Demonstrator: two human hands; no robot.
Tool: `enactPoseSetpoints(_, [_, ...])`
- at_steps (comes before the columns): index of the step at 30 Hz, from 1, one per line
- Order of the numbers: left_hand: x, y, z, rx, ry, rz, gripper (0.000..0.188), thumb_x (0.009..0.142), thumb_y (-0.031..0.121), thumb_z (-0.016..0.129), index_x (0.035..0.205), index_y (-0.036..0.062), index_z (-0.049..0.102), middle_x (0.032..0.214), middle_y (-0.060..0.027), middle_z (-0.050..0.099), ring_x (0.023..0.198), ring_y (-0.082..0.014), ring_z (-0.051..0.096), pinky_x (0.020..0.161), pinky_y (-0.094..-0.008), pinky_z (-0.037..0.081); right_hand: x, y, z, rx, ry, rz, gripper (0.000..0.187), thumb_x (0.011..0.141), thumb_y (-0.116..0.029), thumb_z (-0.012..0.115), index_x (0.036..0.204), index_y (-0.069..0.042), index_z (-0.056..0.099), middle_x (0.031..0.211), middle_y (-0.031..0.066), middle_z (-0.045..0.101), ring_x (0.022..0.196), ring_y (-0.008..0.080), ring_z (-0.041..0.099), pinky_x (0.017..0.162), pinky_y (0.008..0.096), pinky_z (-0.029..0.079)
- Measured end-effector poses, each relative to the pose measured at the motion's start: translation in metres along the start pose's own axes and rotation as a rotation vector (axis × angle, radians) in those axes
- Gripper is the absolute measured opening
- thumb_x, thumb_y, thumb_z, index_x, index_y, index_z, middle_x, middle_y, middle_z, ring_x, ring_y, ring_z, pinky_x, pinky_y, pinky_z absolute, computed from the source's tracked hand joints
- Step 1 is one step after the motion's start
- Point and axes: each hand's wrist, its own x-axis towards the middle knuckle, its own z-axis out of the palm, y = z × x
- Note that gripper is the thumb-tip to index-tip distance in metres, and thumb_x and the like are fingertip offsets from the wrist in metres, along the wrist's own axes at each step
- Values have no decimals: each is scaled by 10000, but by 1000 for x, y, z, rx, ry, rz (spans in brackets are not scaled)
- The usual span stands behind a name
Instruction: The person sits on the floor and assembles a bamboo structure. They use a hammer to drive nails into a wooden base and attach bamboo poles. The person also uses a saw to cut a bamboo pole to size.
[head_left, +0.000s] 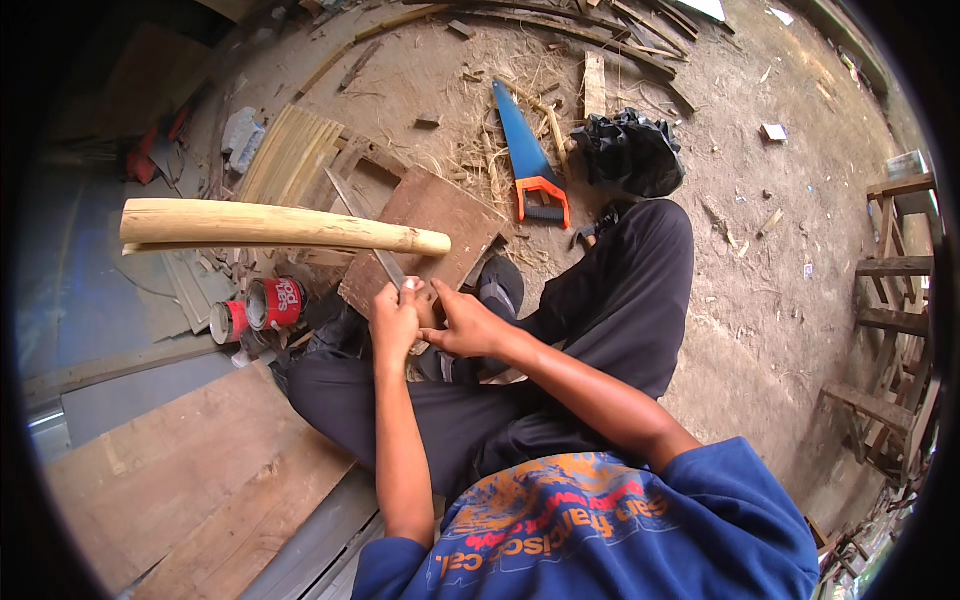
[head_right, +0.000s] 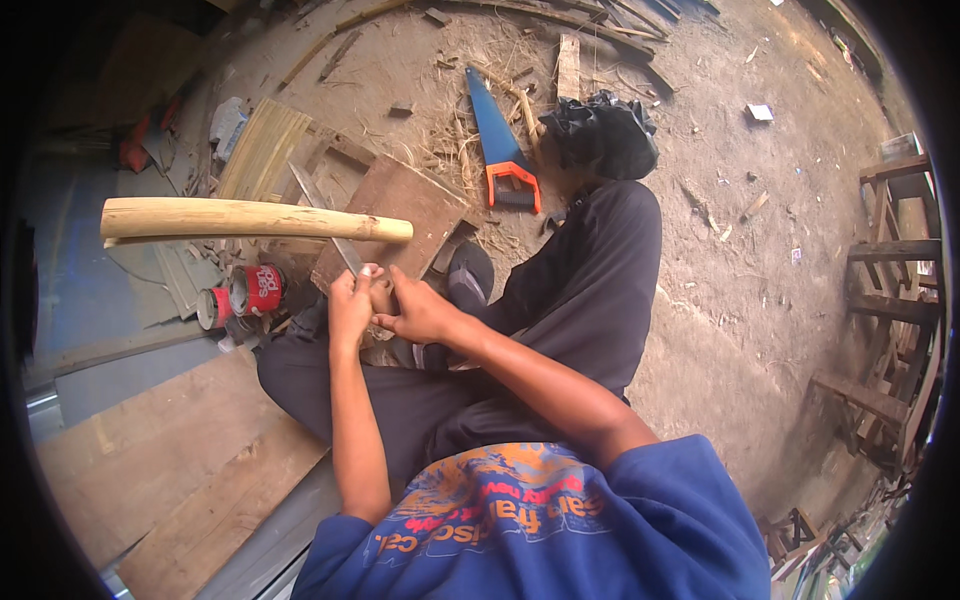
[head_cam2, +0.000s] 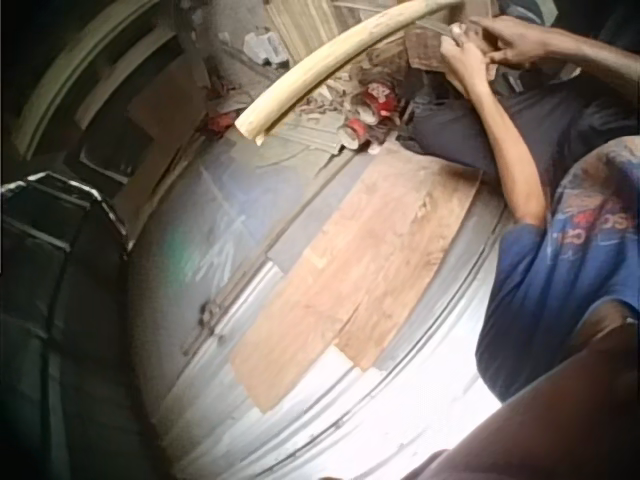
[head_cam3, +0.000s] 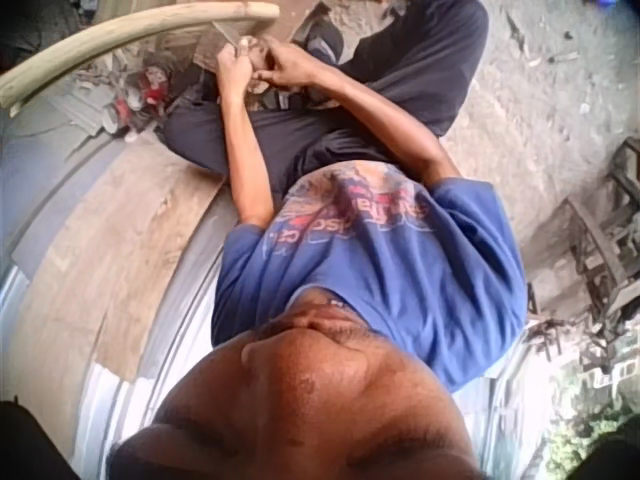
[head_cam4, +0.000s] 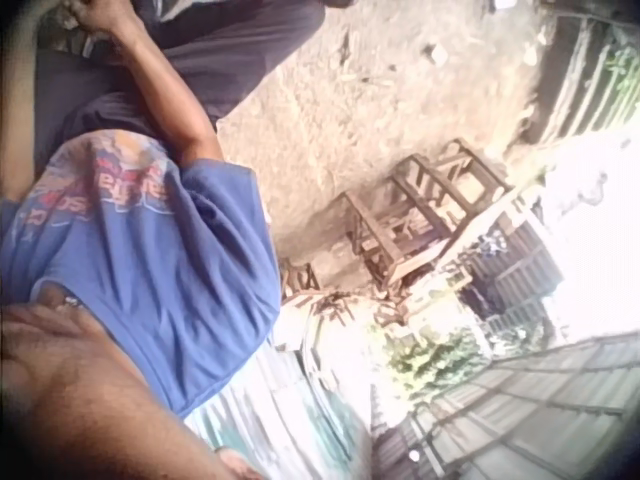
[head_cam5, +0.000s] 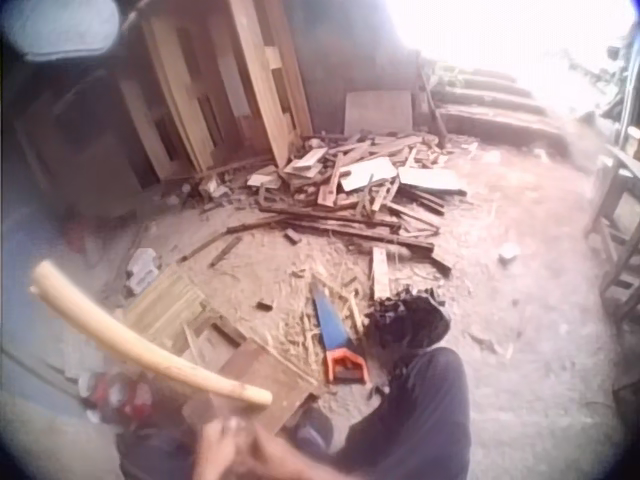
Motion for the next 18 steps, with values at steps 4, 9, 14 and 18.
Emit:
enactPoseSetpoints(4, [2, -4, -13, -54, 124, -78, 227, 1012, 149, 462, 995, -34, 597, 894, -116, 696, 685, -155, 650, 584, -310, 536, 12, 38, -92, 12, -179, 357, 736, 808, -508, 745, 1226, 76, 585, 1078, 257, 679, 1011, 322, 678, 884, 385, 533])
enactPoseSetpoints(9, [14, 13, -14, 18, 159, -61, 255, 1016, 177, 449, 970, -19, 606, 847, -106, 678, 603, -130, 601, 526, -292, 516, 33, 156, -227, -348, 521, 629, 385, 839, -331, 727, 860, 53, 704, 702, 108, 700, 620, 175, 681, 580, 323, 540])
enactPoseSetpoints(14, [31, -11, -11, 158, 255, 48, 259, 974, 221, 553, 902, -23, 601, 687, -89, 658, 507, -132, 597, 447, -299, 476, 29, 237, -222, -790, 18, 1220, 330, 700, -68, 724, 1029, -48, 738, 1165, 178, 681, 1142, 280, 640, 911, 383, 545])
enactPoseSetpoints(18, [25, -5, 9, -44, 146, -20, 214, 954, 198, 598, 867, 3, 586, 672, -91, 653, 482, -150, 616, 430, -314, 463, 34, 259, -164, -772, -202, 1355, 394, 829, -212, 657, 1211, -119, 683, 1303, 50, 635, 1223, 252, 592, 933, 398, 499])
